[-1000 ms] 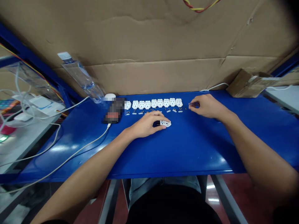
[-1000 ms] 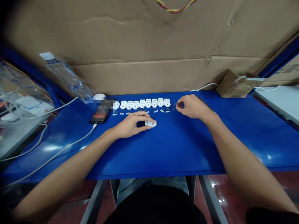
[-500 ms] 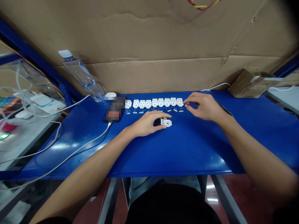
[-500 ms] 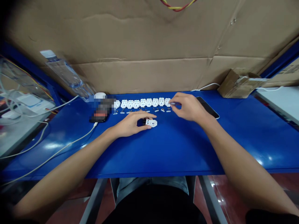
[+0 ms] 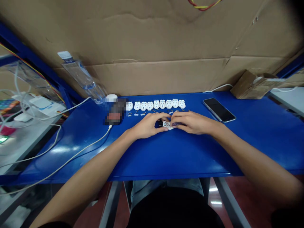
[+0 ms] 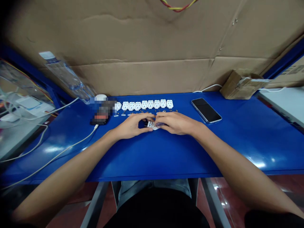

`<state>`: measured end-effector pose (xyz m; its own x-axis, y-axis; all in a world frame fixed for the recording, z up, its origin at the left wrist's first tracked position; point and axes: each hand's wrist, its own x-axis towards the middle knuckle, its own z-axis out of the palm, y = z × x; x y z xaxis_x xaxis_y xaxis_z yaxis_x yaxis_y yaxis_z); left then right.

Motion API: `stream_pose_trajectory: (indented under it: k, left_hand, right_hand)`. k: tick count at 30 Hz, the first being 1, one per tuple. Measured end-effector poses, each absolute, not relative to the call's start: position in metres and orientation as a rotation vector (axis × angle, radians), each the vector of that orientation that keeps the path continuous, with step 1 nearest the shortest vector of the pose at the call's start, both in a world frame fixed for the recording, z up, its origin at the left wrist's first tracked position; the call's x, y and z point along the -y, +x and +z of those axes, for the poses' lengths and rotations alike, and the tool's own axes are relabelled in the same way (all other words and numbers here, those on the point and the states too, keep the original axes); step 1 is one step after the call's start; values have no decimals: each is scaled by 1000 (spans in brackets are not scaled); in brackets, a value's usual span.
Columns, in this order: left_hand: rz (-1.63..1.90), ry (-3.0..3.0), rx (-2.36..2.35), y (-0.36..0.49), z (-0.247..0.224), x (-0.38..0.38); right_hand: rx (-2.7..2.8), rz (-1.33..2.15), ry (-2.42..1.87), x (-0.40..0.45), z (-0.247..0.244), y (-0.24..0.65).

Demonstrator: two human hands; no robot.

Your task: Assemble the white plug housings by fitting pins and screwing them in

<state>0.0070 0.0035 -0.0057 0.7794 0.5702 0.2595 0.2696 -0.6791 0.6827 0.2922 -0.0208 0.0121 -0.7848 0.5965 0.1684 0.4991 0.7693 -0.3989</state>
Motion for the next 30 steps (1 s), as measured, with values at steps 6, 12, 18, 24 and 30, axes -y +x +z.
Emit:
stream_pose_trajectory:
  k: [6, 12, 18, 24, 30]
  left_hand:
    - [641, 2322, -627, 6, -9, -5]
    - [606, 2404, -656, 4, -6, -4]
    - [698, 2441, -636, 0, -1, -8]
    - [680, 2520, -690, -8, -1, -15]
    - [655, 2598, -732, -11, -4, -18]
  right_hand:
    - [2608, 541, -959, 19, 27, 304]
    - [2534, 284, -1497, 3, 42, 356]
    - [2649, 386, -1447, -9, 29, 367]
    - [2621, 212, -1436, -13, 24, 370]
    - [2646, 196, -1482, -12, 25, 369]
